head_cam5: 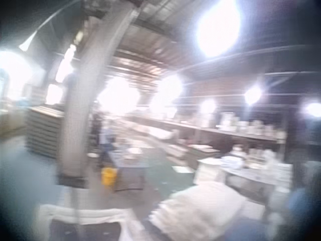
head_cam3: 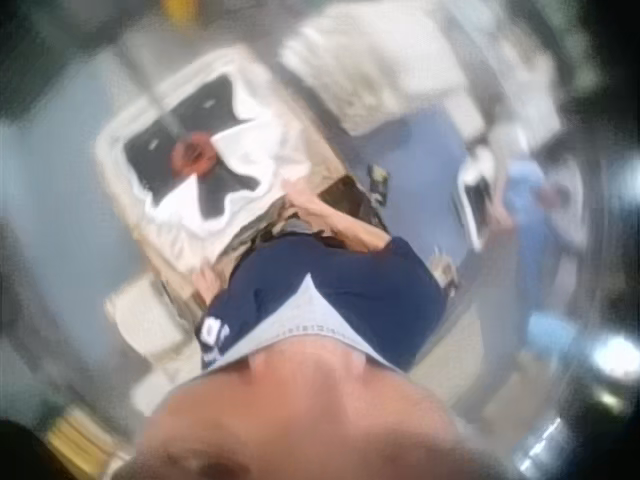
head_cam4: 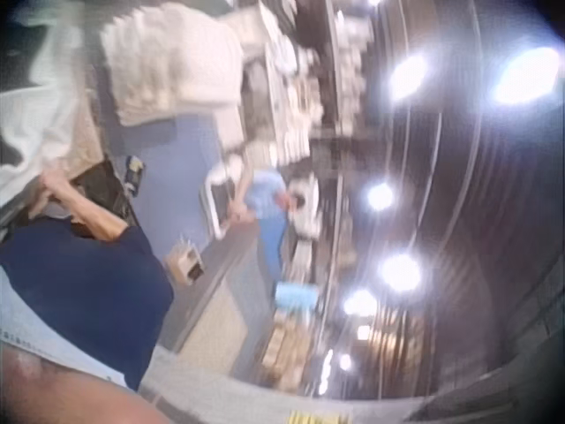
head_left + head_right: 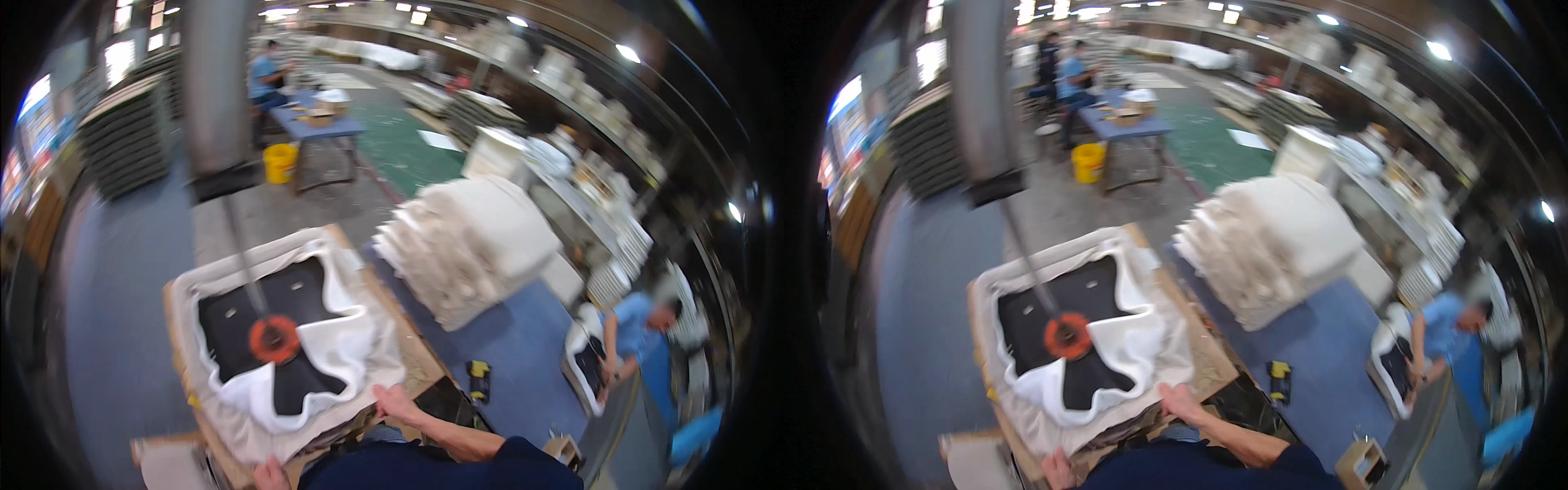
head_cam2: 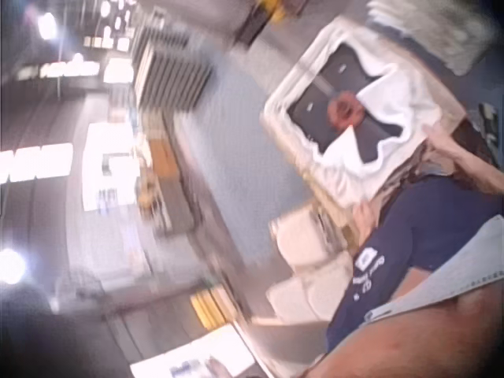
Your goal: The person stretches white fabric over a black seat base and uses a yellow pneumatic staple gun to secure the fabric around the edges. They repeatedly pull and staple the fabric, then flip the seat to inspect the finished side before placing it on a nearby table.
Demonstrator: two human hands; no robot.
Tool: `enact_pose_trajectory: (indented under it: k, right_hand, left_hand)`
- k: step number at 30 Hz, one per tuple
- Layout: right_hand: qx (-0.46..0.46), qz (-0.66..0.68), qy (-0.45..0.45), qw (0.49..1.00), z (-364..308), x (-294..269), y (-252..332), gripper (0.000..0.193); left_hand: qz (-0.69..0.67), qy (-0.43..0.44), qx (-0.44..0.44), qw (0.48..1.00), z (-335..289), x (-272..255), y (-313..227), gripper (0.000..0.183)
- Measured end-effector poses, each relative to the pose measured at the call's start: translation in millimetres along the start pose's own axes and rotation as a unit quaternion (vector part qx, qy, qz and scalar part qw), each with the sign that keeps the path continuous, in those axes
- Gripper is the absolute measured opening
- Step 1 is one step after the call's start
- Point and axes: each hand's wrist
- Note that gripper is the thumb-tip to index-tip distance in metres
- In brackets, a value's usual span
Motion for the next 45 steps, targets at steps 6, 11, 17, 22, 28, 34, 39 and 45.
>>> enact_pose_trajectory:
  k: [6, 11, 17, 22, 28, 34, 39, 45]
  right_hand:
    - [-0.075, -0.126, -0.089, 0.985, 9, -24, -37, 0.058]
    - [0.043, 0.446, -0.241, 0.861, 30, -66, -52, 0.028]
    - [-0.393, -0.068, 0.028, 0.917, 36, -89, 7, 0.043]
    - [-0.419, 0.122, 0.051, 0.898, 45, -151, -13, 0.031]
    - [0.143, 0.062, -0.35, 0.924, 67, -276, -304, 0.034]
    - [0.315, -0.21, -0.371, 0.848, 133, -325, -398, 0.098]
    - [0.297, -0.203, -0.401, 0.842, 148, -340, -420, 0.08]
    - [0.128, 0.035, -0.282, 0.95, 78, -364, -392, 0.081]
  left_hand:
    - [0.528, 0.27, 0.161, 0.789, 24, -46, -69, 0.04]
    - [0.471, 0.272, 0.024, 0.839, 61, 34, -290, 0.04]
    - [0.25, 0.273, 0.326, 0.87, 49, 259, -315, 0.044]
    - [0.296, 0.378, -0.051, 0.876, 55, 343, -323, 0.055]
    - [0.367, 0.341, -0.087, 0.861, 62, 306, -323, 0.024]
    - [0.422, 0.251, -0.108, 0.864, 75, 323, -353, 0.02]
    - [0.291, 0.112, -0.128, 0.941, 89, 335, -335, 0.031]
    - [0.314, 0.242, -0.156, 0.905, 72, 374, -336, 0.014]
Point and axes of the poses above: each hand's wrist, its own z-axis towards the middle knuckle, its own x-axis out of the palm, y = z × x, and after that the axes turned 3 degrees about z, right-handed
